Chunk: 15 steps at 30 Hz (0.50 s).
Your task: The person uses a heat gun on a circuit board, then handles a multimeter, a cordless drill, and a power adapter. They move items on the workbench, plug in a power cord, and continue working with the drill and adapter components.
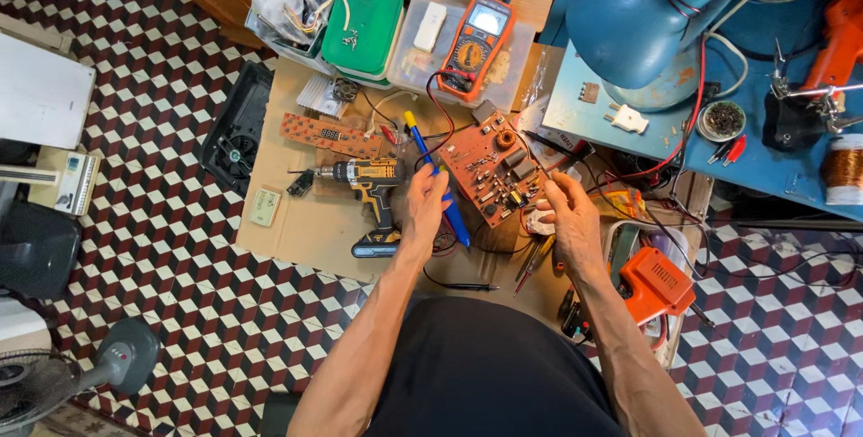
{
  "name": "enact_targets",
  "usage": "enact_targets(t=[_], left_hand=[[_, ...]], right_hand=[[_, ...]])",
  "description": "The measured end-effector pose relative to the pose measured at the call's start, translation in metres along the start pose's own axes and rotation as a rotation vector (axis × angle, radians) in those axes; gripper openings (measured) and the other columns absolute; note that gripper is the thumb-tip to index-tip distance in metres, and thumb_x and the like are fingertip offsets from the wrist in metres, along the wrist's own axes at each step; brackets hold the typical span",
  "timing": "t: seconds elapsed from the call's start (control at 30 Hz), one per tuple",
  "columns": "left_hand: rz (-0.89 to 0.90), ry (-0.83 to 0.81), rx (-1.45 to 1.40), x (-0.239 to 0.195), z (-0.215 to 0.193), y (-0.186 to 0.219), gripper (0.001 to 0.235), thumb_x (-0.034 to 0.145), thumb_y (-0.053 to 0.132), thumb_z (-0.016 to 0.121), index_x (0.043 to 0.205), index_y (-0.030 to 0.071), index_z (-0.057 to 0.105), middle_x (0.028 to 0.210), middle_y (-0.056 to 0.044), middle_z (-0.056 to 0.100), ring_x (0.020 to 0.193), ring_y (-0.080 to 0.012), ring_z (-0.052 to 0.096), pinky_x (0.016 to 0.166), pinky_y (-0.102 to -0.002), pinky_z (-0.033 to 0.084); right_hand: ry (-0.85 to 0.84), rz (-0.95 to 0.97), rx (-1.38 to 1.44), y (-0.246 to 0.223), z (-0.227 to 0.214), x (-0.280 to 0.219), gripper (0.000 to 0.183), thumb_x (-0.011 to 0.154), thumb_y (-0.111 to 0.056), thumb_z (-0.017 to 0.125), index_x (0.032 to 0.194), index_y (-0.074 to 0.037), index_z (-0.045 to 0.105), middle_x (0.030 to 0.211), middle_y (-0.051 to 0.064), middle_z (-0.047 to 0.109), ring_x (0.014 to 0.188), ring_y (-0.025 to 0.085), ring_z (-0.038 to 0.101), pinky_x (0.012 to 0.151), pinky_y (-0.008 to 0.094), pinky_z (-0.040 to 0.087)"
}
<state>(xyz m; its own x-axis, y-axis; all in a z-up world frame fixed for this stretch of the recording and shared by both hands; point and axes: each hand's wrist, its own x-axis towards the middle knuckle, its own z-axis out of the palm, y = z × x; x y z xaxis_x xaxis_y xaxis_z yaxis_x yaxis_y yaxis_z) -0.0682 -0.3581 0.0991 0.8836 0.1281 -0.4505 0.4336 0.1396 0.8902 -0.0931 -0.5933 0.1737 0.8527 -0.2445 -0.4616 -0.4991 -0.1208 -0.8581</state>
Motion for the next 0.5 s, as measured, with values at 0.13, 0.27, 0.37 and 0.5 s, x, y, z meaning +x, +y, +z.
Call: enact_targets(t=[0.13,0.27,0.37,0.5], left_hand=[[-0.068,-0.057,-0.066,0.034,0.0,-0.014,0.051,0.097,0.038,0.063,0.136,0.005,0.062,0.107,-0.006,0.067,0.095,-0.0163,0.064,0.083,-0.032,0.054],[0.063,-0.011,0.052,0.042,0.016,-0.013,0.034,0.099,0.036,0.067,0.104,0.003,0.069,0.09,0.004,0.062,0.083,-0.0064,0.055,0.071,-0.025,0.044],[0.207,0.041,-0.009,0.029,0.025,0.006,0.028,0.096,0.033,0.068,0.088,0.006,0.069,0.072,0.006,0.051,0.069,-0.006,0.044,0.059,-0.026,0.036],[-0.016,-0.013,-0.393,-0.009,0.006,0.03,0.024,0.097,0.034,0.069,0.1,0.01,0.067,0.091,0.008,0.063,0.084,-0.006,0.058,0.072,-0.026,0.049]], right_hand=[[-0.002,-0.023,0.165,0.026,0.004,0.015,0.048,0.101,-0.034,0.058,0.136,0.0,0.061,0.106,0.012,0.069,0.089,0.017,0.065,0.075,0.03,0.053],[-0.045,-0.055,0.232,0.035,0.006,0.022,0.038,0.1,-0.024,0.061,0.126,0.003,0.066,0.099,0.01,0.07,0.085,0.016,0.068,0.073,0.029,0.055],[0.031,-0.116,0.219,0.019,0.007,0.01,0.033,0.103,-0.019,0.064,0.125,0.005,0.067,0.098,0.008,0.07,0.084,0.014,0.066,0.073,0.027,0.054],[0.055,-0.157,0.191,-0.011,0.012,-0.011,0.03,0.106,-0.017,0.063,0.128,0.004,0.067,0.102,0.008,0.069,0.088,0.014,0.066,0.076,0.027,0.053]])
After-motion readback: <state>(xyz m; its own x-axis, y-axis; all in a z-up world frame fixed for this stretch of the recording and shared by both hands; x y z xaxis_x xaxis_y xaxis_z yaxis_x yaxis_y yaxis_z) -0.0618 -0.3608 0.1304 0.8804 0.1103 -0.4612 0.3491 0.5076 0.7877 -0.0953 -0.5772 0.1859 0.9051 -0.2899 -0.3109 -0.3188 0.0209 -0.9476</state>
